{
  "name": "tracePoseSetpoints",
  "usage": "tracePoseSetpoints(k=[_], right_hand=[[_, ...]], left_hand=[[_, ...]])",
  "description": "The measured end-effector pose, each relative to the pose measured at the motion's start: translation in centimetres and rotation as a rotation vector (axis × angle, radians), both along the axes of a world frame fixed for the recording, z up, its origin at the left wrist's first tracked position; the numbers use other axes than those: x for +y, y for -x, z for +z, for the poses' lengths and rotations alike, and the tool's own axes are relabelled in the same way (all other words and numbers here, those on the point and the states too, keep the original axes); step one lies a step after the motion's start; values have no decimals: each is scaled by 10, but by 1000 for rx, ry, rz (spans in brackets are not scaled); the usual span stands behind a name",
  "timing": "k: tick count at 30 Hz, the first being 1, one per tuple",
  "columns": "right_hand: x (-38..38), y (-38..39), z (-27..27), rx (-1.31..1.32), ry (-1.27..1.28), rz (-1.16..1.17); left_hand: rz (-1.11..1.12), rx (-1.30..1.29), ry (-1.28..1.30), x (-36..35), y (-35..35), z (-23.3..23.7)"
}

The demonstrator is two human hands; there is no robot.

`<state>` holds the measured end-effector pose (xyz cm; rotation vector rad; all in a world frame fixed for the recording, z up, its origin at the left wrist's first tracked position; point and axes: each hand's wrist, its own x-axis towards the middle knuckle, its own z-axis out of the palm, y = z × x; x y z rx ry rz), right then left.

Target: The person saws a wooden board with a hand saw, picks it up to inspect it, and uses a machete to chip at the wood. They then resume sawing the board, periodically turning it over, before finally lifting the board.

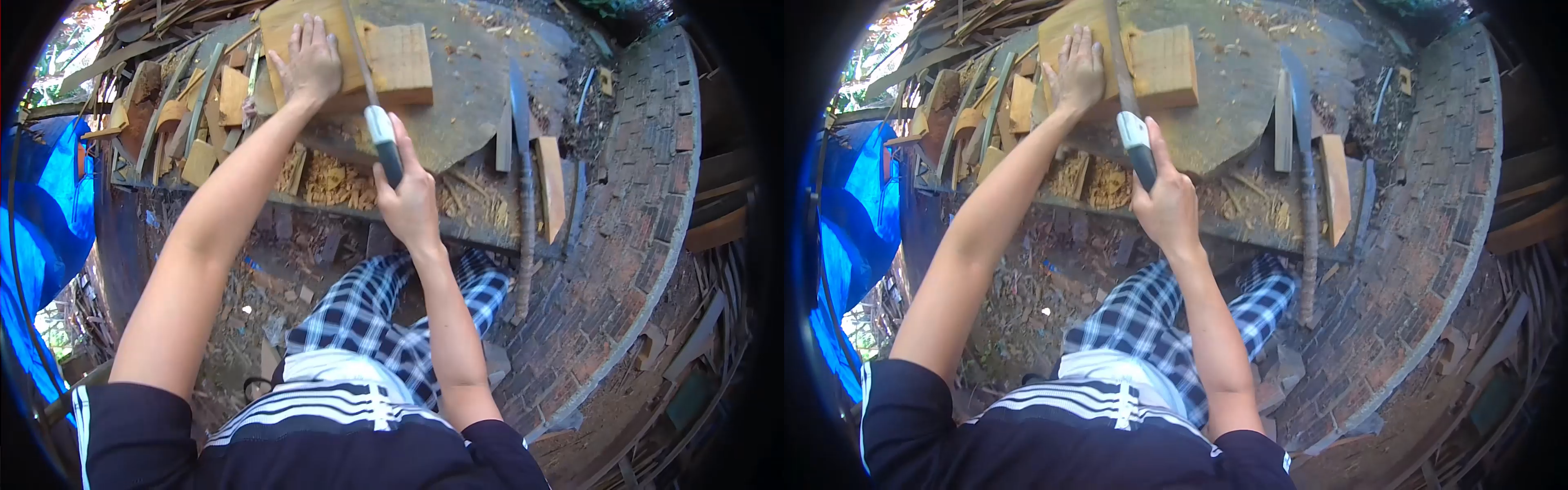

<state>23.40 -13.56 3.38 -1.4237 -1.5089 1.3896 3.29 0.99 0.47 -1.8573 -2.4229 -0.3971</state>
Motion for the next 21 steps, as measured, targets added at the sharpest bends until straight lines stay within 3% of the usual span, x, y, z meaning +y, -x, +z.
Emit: tracePoseSetpoints(k=[2, 4, 6, 8, 10, 14, 16, 19, 20, 21], right_hand=[[-58, -17, -18, 77, -257, -71], [-110, -45, -15, 83, -93, -23], [-89, -41, -11, 45, -175, -6], [-32, -13, -8, 15, -27, 21], [2, 9, -16, -33, -69, -19], [-68, -22, -12, 48, -223, -67], [-121, -47, -15, -6, -115, -17], [-78, -36, -22, -58, -78, 29], [-62, -22, -35, 26, -186, -57], [-42, -15, -31, -162, -164, 46]], left_hand=[[-14, -4, -19, 7, -1, 3], [-12, 20, -3, 0, 1, 1], [-17, 19, -3, -1, 2, -1], [-25, 9, -22, 0, -3, 0], [-14, 0, 2, 0, -3, 2], [-12, 0, -20, 9, -1, 2], [-21, 32, -12, 2, 0, -3], [-17, 0, 6, 1, -1, -1], [-14, -1, -15, 8, -3, 0], [50, -2, -9, 11, -3, -2]])
